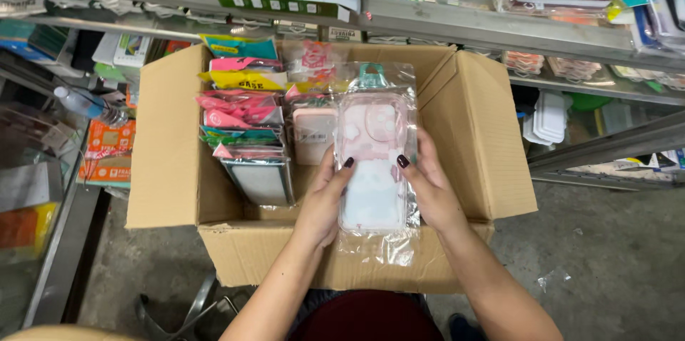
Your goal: The person organizes mobile phone cases by removing them from a shelf, inspecting their packaging, and placing them into a cardboard box.
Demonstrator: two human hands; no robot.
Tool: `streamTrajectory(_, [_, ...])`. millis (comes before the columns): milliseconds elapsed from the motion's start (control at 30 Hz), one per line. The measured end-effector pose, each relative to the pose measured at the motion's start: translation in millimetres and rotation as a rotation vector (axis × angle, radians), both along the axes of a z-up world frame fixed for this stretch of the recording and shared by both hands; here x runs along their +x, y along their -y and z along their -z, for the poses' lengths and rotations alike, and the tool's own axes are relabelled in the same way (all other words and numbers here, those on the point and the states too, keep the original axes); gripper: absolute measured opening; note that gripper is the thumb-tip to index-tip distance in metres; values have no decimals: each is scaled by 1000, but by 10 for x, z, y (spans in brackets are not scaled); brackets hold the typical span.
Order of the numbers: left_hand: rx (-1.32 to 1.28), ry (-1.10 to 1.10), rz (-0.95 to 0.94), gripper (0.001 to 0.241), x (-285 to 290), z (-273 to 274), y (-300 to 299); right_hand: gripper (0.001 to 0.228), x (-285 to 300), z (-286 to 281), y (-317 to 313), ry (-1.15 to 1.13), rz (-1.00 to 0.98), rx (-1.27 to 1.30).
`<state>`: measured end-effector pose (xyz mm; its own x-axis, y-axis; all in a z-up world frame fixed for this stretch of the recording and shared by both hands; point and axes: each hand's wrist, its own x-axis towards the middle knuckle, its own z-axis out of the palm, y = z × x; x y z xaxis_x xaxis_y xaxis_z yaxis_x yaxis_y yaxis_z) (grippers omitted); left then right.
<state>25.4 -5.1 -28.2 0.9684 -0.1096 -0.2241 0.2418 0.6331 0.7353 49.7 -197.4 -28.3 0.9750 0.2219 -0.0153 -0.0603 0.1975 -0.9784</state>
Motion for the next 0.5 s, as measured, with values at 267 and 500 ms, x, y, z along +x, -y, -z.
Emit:
streamTrajectory(267, [-11, -8, -162, 53, -61, 9, 34, 75, -372, -442, -291, 581, 206, -862])
streamTrajectory(500, [-407, -122, 8, 60, -25, 69, 185, 98, -439, -573, -471, 575, 144, -1011])
